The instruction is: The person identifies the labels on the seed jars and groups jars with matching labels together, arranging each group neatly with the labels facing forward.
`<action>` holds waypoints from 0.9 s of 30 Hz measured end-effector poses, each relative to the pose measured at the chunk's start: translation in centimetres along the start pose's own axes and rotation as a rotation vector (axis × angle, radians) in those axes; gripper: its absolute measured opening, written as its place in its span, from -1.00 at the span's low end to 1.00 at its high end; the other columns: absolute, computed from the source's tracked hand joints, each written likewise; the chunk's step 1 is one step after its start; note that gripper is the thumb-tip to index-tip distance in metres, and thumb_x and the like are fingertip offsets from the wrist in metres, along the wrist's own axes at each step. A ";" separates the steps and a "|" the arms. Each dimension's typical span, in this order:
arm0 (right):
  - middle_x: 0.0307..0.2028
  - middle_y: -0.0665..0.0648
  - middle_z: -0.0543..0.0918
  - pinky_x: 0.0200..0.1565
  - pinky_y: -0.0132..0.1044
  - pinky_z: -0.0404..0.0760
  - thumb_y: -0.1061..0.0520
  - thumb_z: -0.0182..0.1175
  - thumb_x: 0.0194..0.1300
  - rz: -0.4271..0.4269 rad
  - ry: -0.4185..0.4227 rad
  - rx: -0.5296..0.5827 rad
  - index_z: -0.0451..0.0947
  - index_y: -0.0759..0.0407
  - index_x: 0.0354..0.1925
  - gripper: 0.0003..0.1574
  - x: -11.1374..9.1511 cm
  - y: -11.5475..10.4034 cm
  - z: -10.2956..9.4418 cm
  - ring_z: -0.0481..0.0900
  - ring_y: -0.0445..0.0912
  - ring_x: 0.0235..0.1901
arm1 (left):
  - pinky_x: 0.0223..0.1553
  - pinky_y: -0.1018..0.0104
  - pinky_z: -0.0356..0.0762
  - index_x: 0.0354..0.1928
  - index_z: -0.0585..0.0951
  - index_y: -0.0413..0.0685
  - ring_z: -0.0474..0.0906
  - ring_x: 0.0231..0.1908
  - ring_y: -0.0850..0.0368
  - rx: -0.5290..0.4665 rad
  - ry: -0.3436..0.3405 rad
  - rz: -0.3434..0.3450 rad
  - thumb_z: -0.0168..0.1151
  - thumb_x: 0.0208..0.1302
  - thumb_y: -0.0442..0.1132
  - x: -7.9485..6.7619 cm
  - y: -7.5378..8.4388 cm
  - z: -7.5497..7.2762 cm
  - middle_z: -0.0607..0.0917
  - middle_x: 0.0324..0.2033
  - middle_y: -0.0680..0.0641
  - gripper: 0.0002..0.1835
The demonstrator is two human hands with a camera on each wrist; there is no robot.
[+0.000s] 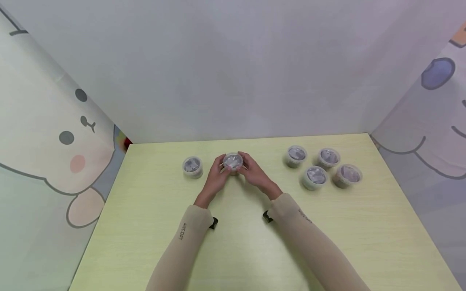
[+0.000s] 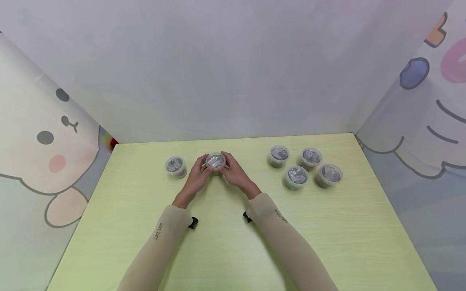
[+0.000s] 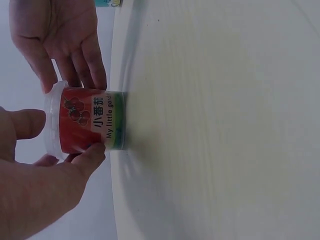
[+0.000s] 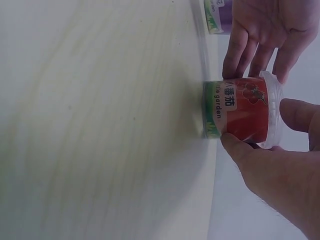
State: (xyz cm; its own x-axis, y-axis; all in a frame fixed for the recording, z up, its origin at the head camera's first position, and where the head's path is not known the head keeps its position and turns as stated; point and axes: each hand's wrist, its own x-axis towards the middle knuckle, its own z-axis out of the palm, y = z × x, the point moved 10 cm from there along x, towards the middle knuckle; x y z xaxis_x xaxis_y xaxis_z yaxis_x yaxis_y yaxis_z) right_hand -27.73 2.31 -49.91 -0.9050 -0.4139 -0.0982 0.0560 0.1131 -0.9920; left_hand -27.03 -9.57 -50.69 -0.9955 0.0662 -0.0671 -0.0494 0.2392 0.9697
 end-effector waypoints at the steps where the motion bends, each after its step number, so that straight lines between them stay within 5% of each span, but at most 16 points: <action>1: 0.35 0.20 0.13 0.29 -0.13 0.10 0.24 -0.02 0.39 -0.007 0.007 -0.010 -0.03 0.19 0.39 -0.30 0.1 0.1 0.0 0.03 -0.01 0.35 | 0.24 0.14 0.19 0.34 0.19 -0.07 0.19 0.27 -0.08 0.000 0.000 0.000 0.04 0.35 -0.31 0.0 0.0 0.0 0.27 0.29 -0.13 -0.46; 14: 0.37 0.26 0.08 0.29 -0.04 0.09 0.28 -0.01 0.38 -0.080 0.061 -0.097 -0.05 0.28 0.39 -0.29 -1.0 -0.8 -0.8 0.04 0.07 0.35 | 0.26 0.20 0.15 0.38 0.11 0.00 0.05 0.34 0.02 0.035 0.015 0.019 0.04 0.36 -0.25 -0.9 0.5 -0.3 0.14 0.37 -0.05 -0.40; 27: 0.31 0.43 0.11 0.29 0.08 0.03 0.36 -0.05 0.37 -0.140 0.048 -0.076 -0.04 0.43 0.35 -0.33 -5.5 -4.9 -2.0 -0.01 0.24 0.33 | 0.29 0.21 0.07 0.39 0.11 -0.05 -0.01 0.35 0.12 0.080 0.036 0.123 0.06 0.36 -0.24 -3.3 3.1 -1.1 0.14 0.36 0.02 -0.39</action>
State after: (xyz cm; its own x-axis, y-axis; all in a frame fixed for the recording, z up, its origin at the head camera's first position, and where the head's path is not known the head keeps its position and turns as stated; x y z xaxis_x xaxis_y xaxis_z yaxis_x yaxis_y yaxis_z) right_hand -23.88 5.87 -44.32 -0.9211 -0.3866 0.0463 -0.1026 0.1263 -0.9867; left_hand -24.01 -10.07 -47.20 -0.9960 0.0656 0.0613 0.0787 0.3084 0.9480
